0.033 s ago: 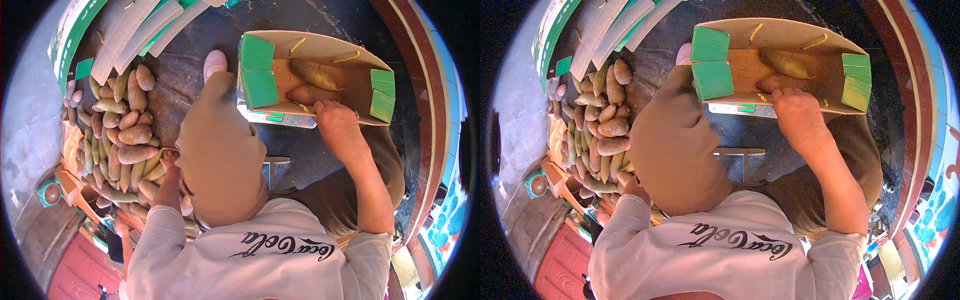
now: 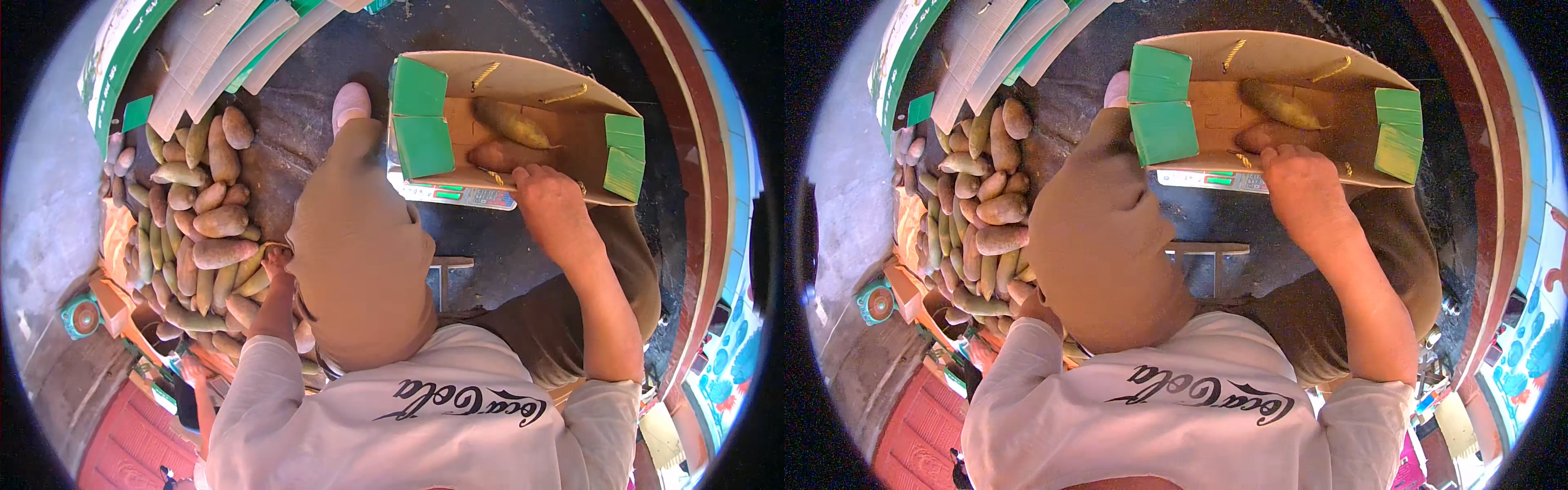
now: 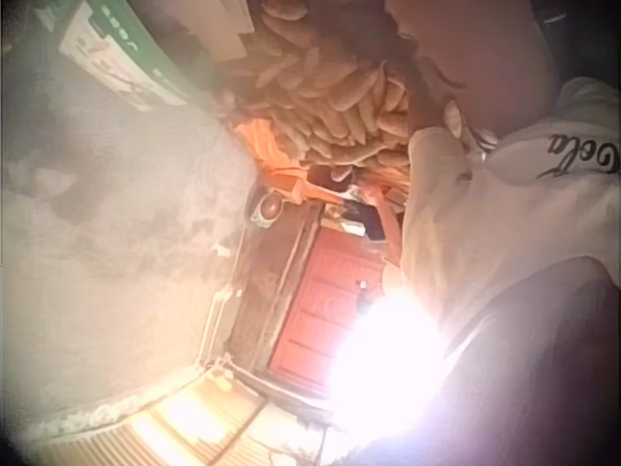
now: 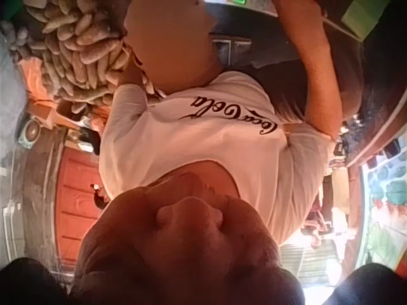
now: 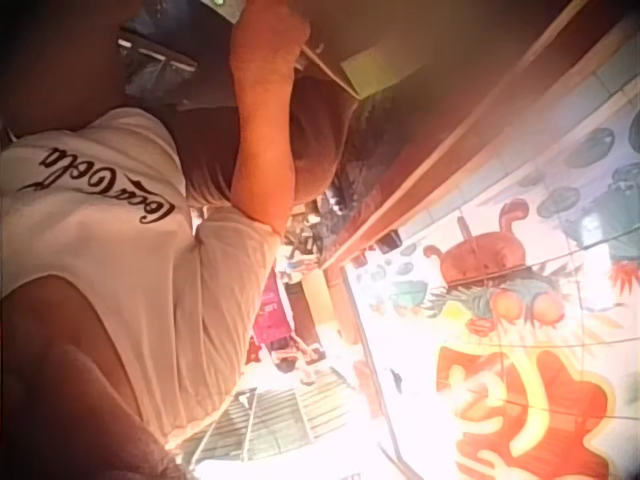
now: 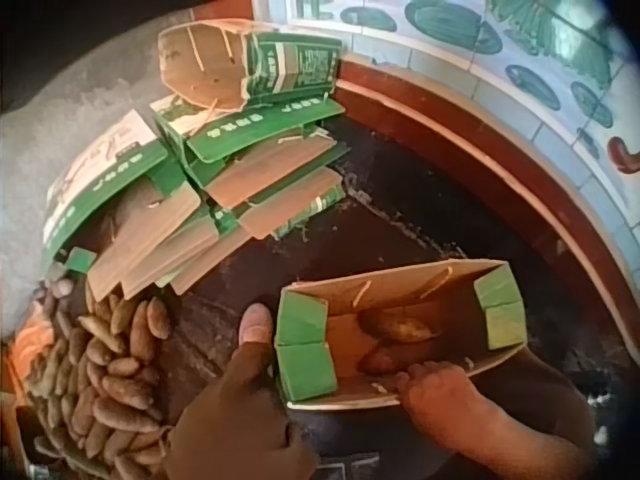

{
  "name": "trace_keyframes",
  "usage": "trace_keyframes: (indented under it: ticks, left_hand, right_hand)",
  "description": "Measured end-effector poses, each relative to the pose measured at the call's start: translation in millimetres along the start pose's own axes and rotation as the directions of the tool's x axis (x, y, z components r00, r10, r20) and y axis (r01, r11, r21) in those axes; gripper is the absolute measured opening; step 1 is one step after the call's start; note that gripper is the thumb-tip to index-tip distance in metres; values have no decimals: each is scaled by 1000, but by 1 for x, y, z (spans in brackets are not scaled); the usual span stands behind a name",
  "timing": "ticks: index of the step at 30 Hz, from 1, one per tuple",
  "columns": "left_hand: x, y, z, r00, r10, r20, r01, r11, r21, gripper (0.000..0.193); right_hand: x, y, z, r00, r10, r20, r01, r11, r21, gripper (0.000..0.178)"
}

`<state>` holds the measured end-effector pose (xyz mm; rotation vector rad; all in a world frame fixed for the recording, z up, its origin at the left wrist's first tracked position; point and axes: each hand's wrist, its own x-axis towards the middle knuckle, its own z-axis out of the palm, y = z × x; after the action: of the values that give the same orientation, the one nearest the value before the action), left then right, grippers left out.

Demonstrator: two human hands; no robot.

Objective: Packing long produce from a pile on the floor into cardboard boxes on a scale.

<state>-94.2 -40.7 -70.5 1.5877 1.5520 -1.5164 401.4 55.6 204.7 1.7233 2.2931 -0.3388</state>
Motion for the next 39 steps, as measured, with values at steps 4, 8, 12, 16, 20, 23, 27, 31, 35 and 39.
trace_keyframes:
  ticks: [4, 8, 12, 16, 20, 23, 27, 31, 35, 39]
  left_hand:
    - [10, -21, 6, 993, -9, -122, -1, 997, -80, 54]
    - [18, -2, 21, 970, 6, -242, -46, 986, -158, 54]
    - [42, 66, -16, 931, -14, -365, -76, 970, -231, 53]
    - [73, 31, -22, 862, -2, -507, -156, 950, -270, 52]
    - [82, -17, -14, 774, -37, -632, -214, 924, -317, 52]
    - [84, -39, -20, 688, -67, -722, -256, 909, -329, 52]
    - [67, -64, -23, 560, -138, -817, -286, 893, -347, 51]
    - [-15, -15, -102, 595, -230, -770, -428, 720, -546, 47]
    - [-26, -40, -95, 449, -349, -822, -495, 669, -555, 38]
    - [-27, -46, -99, 427, -376, -822, -510, 651, -562, 38]
  right_hand:
    - [5, -2, -5, 999, -43, -5, 43, 999, 13, 14]
    - [4, 0, -4, 999, -50, 2, 50, 998, 25, 13]
    - [5, -2, -5, 998, -61, 29, 61, 998, 4, 14]
    - [1, 3, 0, 1000, -24, 1, 24, 1000, -4, 11]
    - [1, -3, -1, 1000, -18, -25, 18, 999, 27, 8]
    - [-1, -3, 0, 999, -17, -36, 17, 1000, -3, 14]
    - [4, -8, 7, 996, -41, -74, 40, 999, -13, 24]
    - [-2, -2, 12, 999, 31, 12, -30, 998, -61, 22]
    - [3, -3, 22, 996, -55, -71, 55, 998, 4, 13]
    - [3, -1, 27, 998, -45, -48, 44, 999, -31, 12]
